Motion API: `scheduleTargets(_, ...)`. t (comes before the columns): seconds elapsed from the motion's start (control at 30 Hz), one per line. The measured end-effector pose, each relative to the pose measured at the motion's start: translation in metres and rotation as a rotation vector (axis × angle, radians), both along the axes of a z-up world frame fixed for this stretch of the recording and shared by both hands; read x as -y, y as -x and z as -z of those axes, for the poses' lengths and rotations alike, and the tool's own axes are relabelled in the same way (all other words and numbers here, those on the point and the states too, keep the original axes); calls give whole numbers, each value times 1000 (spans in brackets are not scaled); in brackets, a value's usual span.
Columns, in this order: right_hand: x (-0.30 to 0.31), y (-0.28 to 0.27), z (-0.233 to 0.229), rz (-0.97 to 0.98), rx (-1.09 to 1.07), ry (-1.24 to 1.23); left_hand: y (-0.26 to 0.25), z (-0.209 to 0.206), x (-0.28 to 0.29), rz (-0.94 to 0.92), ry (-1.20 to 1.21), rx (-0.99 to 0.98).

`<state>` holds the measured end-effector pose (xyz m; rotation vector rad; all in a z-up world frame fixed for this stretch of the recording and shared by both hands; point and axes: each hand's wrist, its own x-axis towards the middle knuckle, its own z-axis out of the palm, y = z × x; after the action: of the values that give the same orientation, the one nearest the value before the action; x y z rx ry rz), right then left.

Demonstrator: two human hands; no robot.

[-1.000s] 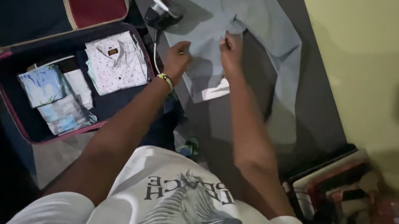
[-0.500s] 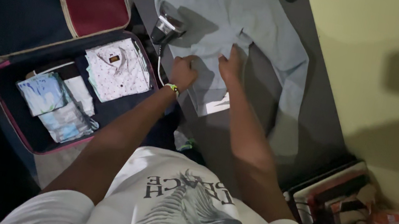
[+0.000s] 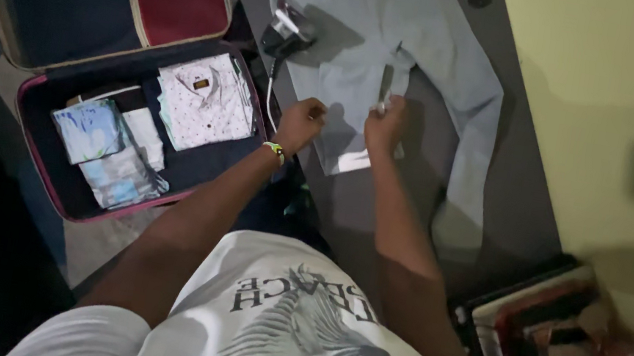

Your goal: The person irons a pair of gray pants on a table, smoothing the fabric by hand and moving an iron over the garment while a suitcase containing other clothes sits nearby.

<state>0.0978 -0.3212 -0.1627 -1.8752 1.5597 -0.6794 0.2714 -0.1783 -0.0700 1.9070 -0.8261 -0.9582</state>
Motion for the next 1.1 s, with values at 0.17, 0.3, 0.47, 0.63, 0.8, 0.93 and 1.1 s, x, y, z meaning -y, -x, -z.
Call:
scheduleTargets(0.17,-26,48,-15,107,-240,99,41,24,-19,57,-88,74)
scheduleTargets(0.3,-36,75,-18,193,-328,70,73,58,-31,-76,-294,5)
scheduleTargets(0.47,-50,84,-13,286,169,-456,92,89,-35,-195,-270,172)
scheduleTargets(0.63,-50,73,-28,415,688,-944,78,89,-39,504,-274,672)
scheduleTargets(0.8,-46,42,-39,327,924,-901,67,59,-19,-378,-402,-378)
scheduleTargets(0.93,-29,15,-34,316,1143,-904,45,28,-10,-351,-389,-175)
scheduleTargets(1.1,-10,-12,-56,236,1282,-965,6,-19,1,-668,-17,447)
